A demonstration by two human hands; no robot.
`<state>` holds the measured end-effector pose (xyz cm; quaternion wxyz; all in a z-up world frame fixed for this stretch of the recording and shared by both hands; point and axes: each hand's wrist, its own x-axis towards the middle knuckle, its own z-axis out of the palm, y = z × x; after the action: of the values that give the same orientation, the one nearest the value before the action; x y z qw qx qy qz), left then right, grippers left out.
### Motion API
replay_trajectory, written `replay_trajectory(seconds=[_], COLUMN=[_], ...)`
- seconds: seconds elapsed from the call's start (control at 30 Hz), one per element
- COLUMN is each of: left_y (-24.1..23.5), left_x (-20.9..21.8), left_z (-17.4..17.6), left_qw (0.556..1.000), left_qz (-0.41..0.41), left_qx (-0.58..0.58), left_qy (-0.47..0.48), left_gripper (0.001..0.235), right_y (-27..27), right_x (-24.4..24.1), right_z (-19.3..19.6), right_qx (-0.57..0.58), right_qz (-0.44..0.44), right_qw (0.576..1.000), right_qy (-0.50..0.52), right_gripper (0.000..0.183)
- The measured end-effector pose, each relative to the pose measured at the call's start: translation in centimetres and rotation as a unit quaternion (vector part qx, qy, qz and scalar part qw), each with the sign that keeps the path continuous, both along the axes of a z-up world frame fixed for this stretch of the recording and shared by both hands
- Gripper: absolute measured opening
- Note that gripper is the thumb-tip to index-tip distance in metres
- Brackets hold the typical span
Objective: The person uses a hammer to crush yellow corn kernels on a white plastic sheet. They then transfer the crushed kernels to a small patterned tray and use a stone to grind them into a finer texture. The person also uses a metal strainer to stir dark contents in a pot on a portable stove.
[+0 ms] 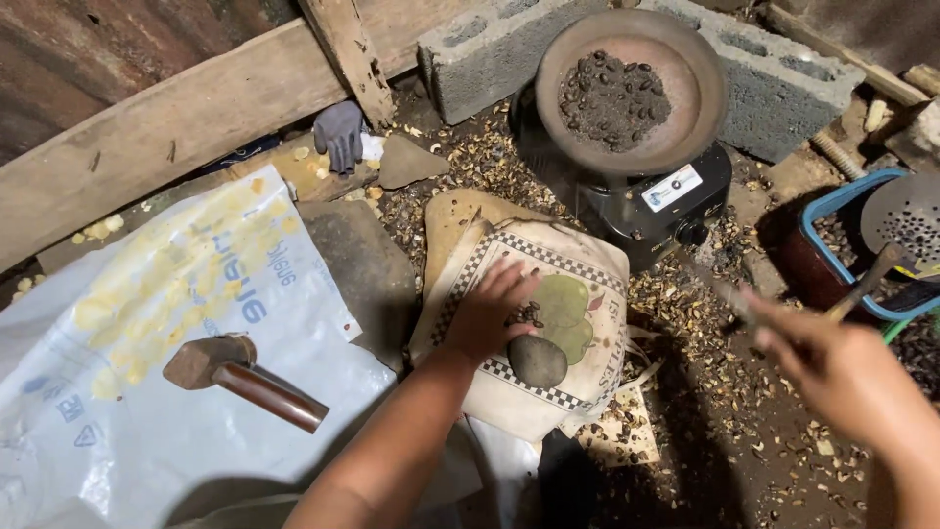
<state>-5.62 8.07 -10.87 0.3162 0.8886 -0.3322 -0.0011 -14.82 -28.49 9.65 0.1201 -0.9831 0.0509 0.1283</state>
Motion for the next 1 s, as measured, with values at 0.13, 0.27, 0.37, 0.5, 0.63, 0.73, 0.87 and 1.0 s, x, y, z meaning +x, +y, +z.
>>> replay_trajectory(seconds=[0.13, 0.27, 0.37, 0.5, 0.63, 0.73, 0.87, 1.0], left_y=[-0.2, 0.4, 1.1, 1.6, 0.5, -2.9, -6.1, -7.0], left_x=[1.1, 0.8, 0.2, 0.6, 2.3, 5.0, 6.9, 6.9], left_z=[-1.7, -2.0, -0.3, -0.3, -1.6, -4.4, -8.2, -7.9], left_qw=[0.994, 0.992, 0.99, 0.992, 0.997, 0.991, 0.999, 0.998], left_qz=[-0.07, -0.072, -0.04, 0.001, 0.055, 0.088, 0.023, 0.063], left_qx=[-0.085, -0.098, -0.129, -0.106, 0.025, 0.104, 0.039, -0.008], left_qy=[-0.028, -0.042, -0.031, -0.069, 0.042, 0.007, 0.027, -0.003], left_gripper=[0.046, 0.024, 0.018, 0.02, 0.022, 0.028, 0.033, 0.016], right_y=[2.0, 3.8, 9.7, 18.6, 16.1, 14.7, 10.1, 8.5], right_x=[8.1, 13.4, 12.7, 7.3, 1.5, 1.2, 1.5, 3.3], right_z=[0.4, -2.0, 1.9, 1.7, -14.2, -14.0, -15.3, -14.2], right_qx=[-0.006, -0.011, 0.112, 0.359, 0.1, 0.168, 0.46, 0.405], right_qz=[-0.1, -0.118, -0.136, -0.145, 0.345, 0.276, -0.002, -0.145], right_qw=[0.995, 0.992, 0.984, 0.866, 0.933, 0.946, 0.879, 0.896], right_qy=[0.024, 0.033, -0.018, 0.316, 0.025, 0.019, 0.124, 0.111], right_gripper=[0.054, 0.044, 0.024, 0.067, 0.058, 0.057, 0.057, 0.06])
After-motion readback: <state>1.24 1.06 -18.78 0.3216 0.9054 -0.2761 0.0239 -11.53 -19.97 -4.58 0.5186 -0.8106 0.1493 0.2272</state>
